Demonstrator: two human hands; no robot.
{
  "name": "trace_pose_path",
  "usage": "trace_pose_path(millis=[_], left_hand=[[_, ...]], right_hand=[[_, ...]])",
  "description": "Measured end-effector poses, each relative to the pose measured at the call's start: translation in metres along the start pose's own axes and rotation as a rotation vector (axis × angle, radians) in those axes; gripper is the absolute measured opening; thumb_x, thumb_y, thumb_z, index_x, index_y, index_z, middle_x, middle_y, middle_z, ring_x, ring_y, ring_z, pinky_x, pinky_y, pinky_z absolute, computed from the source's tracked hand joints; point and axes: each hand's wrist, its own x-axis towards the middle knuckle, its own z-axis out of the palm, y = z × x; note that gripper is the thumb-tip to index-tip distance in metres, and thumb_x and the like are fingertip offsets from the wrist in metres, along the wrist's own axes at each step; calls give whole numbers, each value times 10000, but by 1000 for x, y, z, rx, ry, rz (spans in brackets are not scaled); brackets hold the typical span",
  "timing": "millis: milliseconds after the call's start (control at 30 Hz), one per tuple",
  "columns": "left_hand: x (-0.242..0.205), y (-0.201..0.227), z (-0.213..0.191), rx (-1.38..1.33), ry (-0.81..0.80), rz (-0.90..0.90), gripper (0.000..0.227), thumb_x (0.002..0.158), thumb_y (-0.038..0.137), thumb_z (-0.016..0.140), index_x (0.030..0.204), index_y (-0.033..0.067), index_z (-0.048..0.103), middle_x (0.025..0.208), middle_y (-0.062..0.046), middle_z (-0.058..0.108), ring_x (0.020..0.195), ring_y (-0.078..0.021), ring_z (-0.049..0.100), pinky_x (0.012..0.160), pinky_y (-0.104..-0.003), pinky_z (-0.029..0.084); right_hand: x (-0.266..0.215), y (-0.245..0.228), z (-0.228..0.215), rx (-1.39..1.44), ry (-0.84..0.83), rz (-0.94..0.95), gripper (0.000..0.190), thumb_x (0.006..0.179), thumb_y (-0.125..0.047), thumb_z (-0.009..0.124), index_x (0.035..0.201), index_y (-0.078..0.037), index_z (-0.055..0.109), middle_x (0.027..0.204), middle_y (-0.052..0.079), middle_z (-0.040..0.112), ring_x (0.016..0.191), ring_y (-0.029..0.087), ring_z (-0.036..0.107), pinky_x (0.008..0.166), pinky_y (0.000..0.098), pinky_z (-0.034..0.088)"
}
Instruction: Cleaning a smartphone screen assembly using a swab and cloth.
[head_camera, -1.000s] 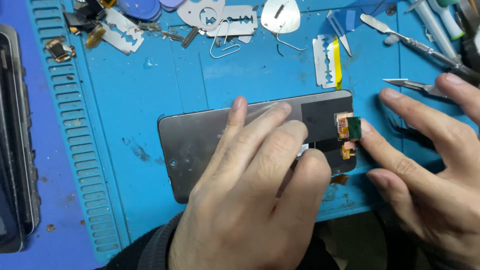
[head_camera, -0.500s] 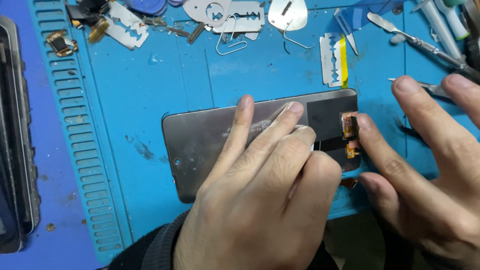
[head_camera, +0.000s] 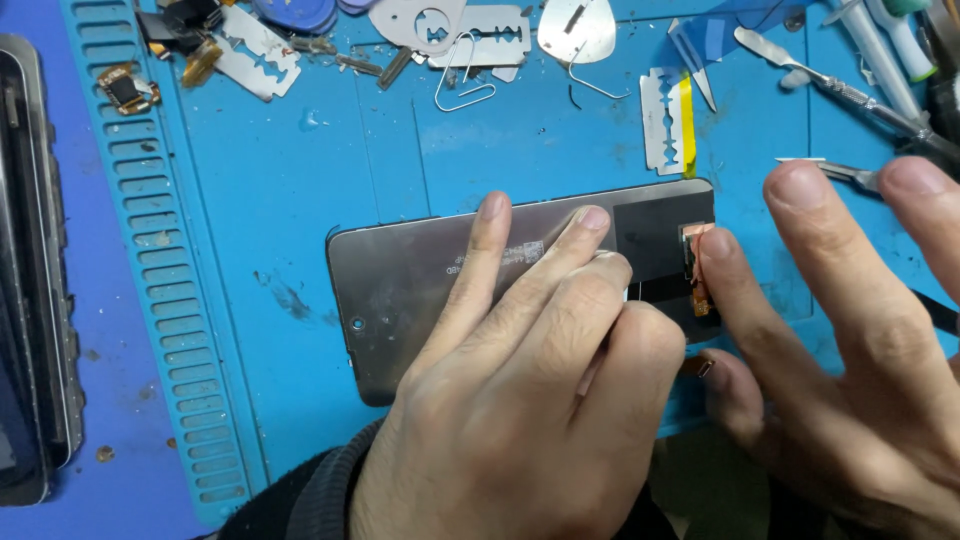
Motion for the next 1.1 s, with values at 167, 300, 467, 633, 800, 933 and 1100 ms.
trace_pose_path(millis=[167, 300, 467, 633, 800, 933, 1100], left_hand=[[-1, 0, 2, 0, 25, -2, 115, 949, -37, 649, 864, -10, 577, 1080, -230, 623, 1259, -463, 690, 1172, -815, 376], [-1, 0, 1, -7, 35, -2, 101, 949, -42, 633, 862, -20, 588, 1079, -236, 622, 1253, -463, 693, 1175, -806, 378], [0, 0, 0, -33, 34, -14, 105, 950, -37, 611, 849, -21, 584, 1057, -234, 627, 1246, -465, 692, 1179, -812, 356], [-3, 0, 1, 5, 50, -4, 86, 952, -30, 622, 872, -27, 590, 1084, -244, 632, 1251, -464, 689, 1170, -791, 383], [-2, -1, 1, -19, 49, -9, 34, 944, -16, 610, 918, -22, 589, 1050, -206, 623, 1242, -442, 696, 1175, -782, 385], [-3, 0, 1, -5, 55, -9, 26, 941, -22, 617, 928, -25, 594, 1068, -206, 623, 1235, -440, 699, 1174, -775, 393], [-2, 0, 1, -9, 45, -12, 48, 950, -19, 597, 904, -19, 583, 1046, -213, 635, 1245, -440, 693, 1174, -772, 384]], right_hand=[[0, 0, 1, 2, -1, -5, 510, 928, -221, 665, 1372, 6, 775, 1578, 416, 486, 1470, 575, 453, 1244, 669, 427], [0, 1, 2, 3, 2, -8, 510, 918, -212, 674, 1375, -7, 771, 1587, 396, 472, 1472, 572, 453, 1237, 669, 450], [0, 4, 2, 1, 0, -10, 512, 908, -204, 684, 1378, -20, 768, 1596, 377, 457, 1474, 568, 452, 1230, 669, 473], [2, 6, 2, 2, 4, -19, 515, 898, -195, 694, 1382, -32, 764, 1604, 357, 443, 1475, 564, 451, 1223, 668, 497], [1, 15, 2, -3, 32, -62, 534, 875, -210, 717, 1378, -43, 782, 1588, 379, 455, 1464, 584, 430, 1231, 706, 464], [0, 14, 1, 0, 16, -67, 559, 866, -241, 695, 1382, -39, 769, 1599, 366, 446, 1479, 571, 401, 1233, 718, 435], [0, 11, -2, 4, -39, -81, 641, 839, -336, 631, 1394, -30, 729, 1631, 326, 420, 1524, 531, 314, 1239, 753, 346]])
